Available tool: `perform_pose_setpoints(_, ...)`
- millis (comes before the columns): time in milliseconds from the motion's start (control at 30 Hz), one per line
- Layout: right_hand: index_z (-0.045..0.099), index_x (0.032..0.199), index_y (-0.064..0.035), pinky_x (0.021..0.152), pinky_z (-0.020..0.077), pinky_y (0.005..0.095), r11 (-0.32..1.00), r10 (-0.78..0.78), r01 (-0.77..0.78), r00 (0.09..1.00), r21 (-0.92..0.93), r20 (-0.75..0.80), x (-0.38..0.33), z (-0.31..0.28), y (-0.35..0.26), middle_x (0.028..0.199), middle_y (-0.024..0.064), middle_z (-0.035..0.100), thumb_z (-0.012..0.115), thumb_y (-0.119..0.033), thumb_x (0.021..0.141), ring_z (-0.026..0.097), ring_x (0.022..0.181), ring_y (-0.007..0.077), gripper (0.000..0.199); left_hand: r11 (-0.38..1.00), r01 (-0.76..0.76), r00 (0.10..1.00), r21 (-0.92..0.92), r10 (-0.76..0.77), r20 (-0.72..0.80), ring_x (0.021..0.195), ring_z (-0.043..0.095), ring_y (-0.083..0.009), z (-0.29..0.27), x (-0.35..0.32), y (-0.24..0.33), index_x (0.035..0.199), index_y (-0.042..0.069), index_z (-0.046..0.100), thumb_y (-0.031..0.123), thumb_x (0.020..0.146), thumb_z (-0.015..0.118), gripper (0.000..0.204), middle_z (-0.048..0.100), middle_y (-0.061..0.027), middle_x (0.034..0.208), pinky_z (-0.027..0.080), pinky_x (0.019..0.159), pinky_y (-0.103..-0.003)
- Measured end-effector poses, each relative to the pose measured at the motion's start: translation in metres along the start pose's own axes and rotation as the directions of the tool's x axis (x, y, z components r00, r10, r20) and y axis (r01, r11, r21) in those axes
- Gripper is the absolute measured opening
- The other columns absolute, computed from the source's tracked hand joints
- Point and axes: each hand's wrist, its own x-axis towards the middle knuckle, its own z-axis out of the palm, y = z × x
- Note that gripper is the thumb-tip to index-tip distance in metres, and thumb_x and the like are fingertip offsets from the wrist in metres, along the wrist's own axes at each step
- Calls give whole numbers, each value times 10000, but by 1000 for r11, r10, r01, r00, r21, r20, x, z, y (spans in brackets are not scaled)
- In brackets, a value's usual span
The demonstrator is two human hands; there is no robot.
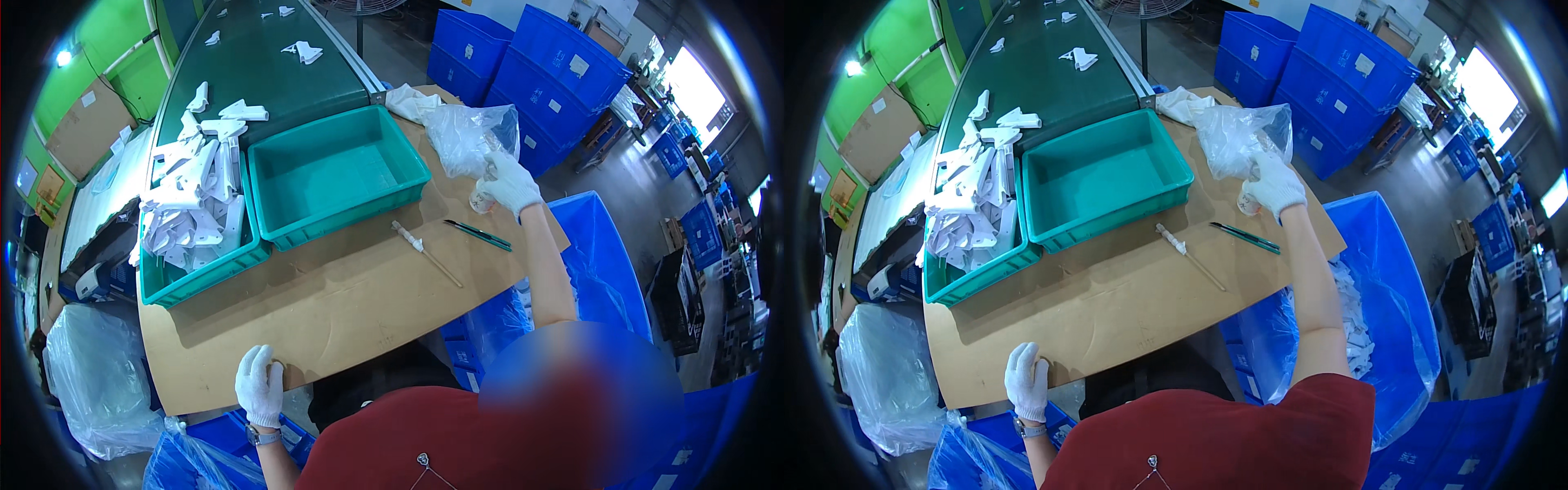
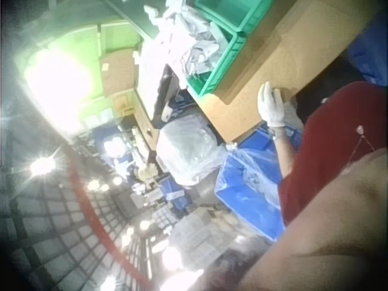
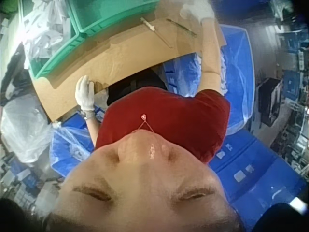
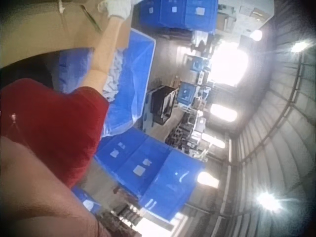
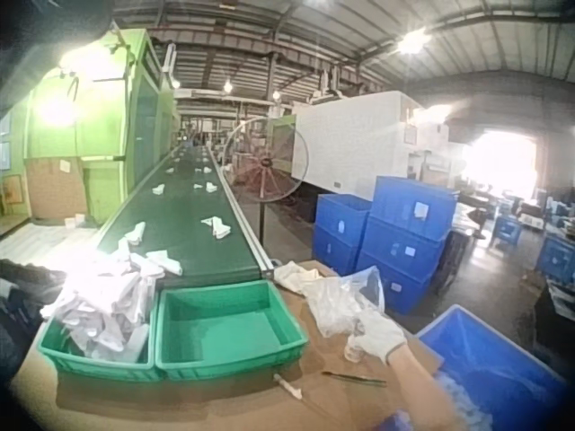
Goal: Deburring and sorting small white plastic components at a factory workstation.
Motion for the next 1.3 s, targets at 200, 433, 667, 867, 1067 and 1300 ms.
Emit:
perform_pose_setpoints(200, 620, 1263, -88, 968, 510, 431, 982, -186, 189, 976, 17, -112, 49, 26, -13, 1237, 207, 648, 709, -272, 769, 624, 1162, 378, 534, 995, -55, 998, 86, 55, 3, 1027, 673, -354, -8, -16, 20, 1137, 83, 684, 63, 799, 735, 342, 686, -158, 1149, 548, 889, -427)
perform_pose_setpoints(433, 615, 1295, -92, 973, 517, 447, 965, -260, 247, 919, -83, -296, 54, 21, -29, 1151, 233, 674, 692, -246, 810, 629, 1155, 388, 514, 990, 45, 997, 133, -36, -68, 1012, 673, -349, -44, -79, 28, 1138, 75, 677, 35, 788, 712, 354, 683, -155, 1132, 549, 875, -421)
perform_pose_setpoints(667, 580, 1347, -119, 972, 480, 510, 884, -463, 405, 824, -233, -326, -35, 6, -37, 1213, 192, 662, 678, -343, 820, 586, 1218, 374, 581, 977, 151, 982, 151, -130, -137, 1013, 668, -363, -50, -97, 31, 1142, 54, 670, 25, 791, 709, 354, 682, -167, 1123, 546, 874, -433)
perform_pose_setpoints(867, 566, 1315, -104, 878, 524, 495, 810, -572, 586, 794, -9, 208, -94, 47, -39, 1050, 186, 697, 676, -367, 827, 673, 995, 377, 565, 973, 20, 995, 228, 3, -101, 1008, 670, -352, -37, -65, 62, 1137, 75, 673, 47, 790, 726, 352, 687, -155, 1116, 550, 861, -436)
perform_pose_setpoints(1067, 599, 1180, -99, 832, 530, 515, 785, -567, 606, 786, -128, 248, -100, 89, -64, 1002, 196, 704, 595, -244, 864, 679, 960, 386, 347, 962, 0, 985, 272, 46, -164, 986, 675, -326, -39, -75, 84, 1122, 106, 693, 79, 776, 740, 350, 696, -126, 1099, 555, 831, -431)
perform_pose_setpoints(1300, 610, 1060, -87, 801, 493, 558, 758, -631, 648, 759, -81, 160, -97, 106, -46, 990, 240, 679, 533, -159, 867, 651, 928, 450, 220, 962, 114, 981, 247, -69, -183, 956, 691, -310, -36, -101, 83, 1111, 132, 704, 121, 788, 746, 325, 705, -103, 1082, 576, 799, -406)
